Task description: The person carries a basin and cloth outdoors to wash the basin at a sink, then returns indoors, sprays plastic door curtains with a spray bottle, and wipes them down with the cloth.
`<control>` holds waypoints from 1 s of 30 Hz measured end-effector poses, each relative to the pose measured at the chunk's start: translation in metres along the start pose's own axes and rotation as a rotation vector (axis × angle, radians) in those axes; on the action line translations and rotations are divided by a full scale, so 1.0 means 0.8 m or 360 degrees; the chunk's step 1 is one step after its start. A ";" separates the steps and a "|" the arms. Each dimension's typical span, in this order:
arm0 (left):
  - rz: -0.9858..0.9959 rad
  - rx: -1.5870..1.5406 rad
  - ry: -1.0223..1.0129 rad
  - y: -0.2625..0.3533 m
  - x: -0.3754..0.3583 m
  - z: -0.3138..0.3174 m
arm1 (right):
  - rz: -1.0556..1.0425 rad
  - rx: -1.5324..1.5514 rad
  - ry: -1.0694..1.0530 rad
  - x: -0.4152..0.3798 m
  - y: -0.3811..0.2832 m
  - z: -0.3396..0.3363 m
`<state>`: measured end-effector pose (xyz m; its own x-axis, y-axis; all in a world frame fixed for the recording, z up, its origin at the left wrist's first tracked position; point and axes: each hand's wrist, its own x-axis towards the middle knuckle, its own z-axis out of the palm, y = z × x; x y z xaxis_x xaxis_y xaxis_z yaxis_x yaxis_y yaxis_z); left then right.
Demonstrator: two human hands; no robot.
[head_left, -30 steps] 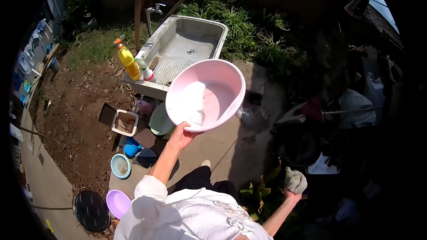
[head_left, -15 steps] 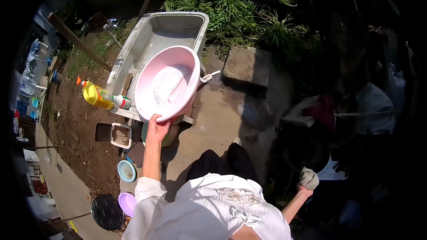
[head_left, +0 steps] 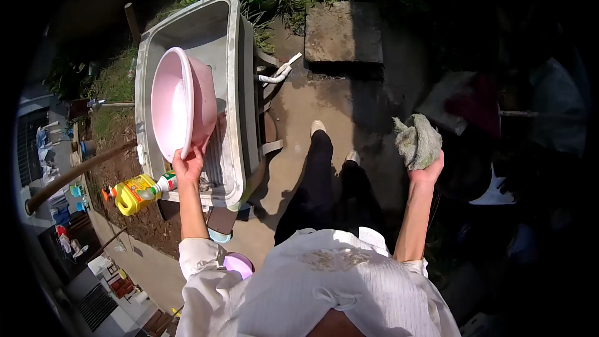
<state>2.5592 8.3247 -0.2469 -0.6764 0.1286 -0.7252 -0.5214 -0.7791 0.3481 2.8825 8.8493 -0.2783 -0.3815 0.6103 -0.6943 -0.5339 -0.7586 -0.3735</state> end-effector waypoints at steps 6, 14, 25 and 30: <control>0.0040 0.0014 -0.0068 0.000 0.037 0.053 | 0.0011 -0.0022 0.0340 0.003 0.022 -0.017; 0.0272 -0.0056 0.0183 -0.032 0.039 0.022 | -0.0022 -0.0330 0.0100 0.074 0.058 0.060; 0.0626 -0.0210 0.0424 -0.146 -0.118 0.016 | 0.0676 -0.0907 -0.0619 0.112 0.163 0.292; 0.0474 -0.0662 0.0443 -0.188 -0.146 -0.029 | 0.0626 -0.0879 -0.0448 0.156 0.167 0.264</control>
<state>2.7287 8.4129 -0.2281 -0.5708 -0.2551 -0.7804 -0.0434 -0.9398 0.3390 2.6043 8.8724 -0.2847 -0.6854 0.2486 -0.6844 0.1121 -0.8927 -0.4366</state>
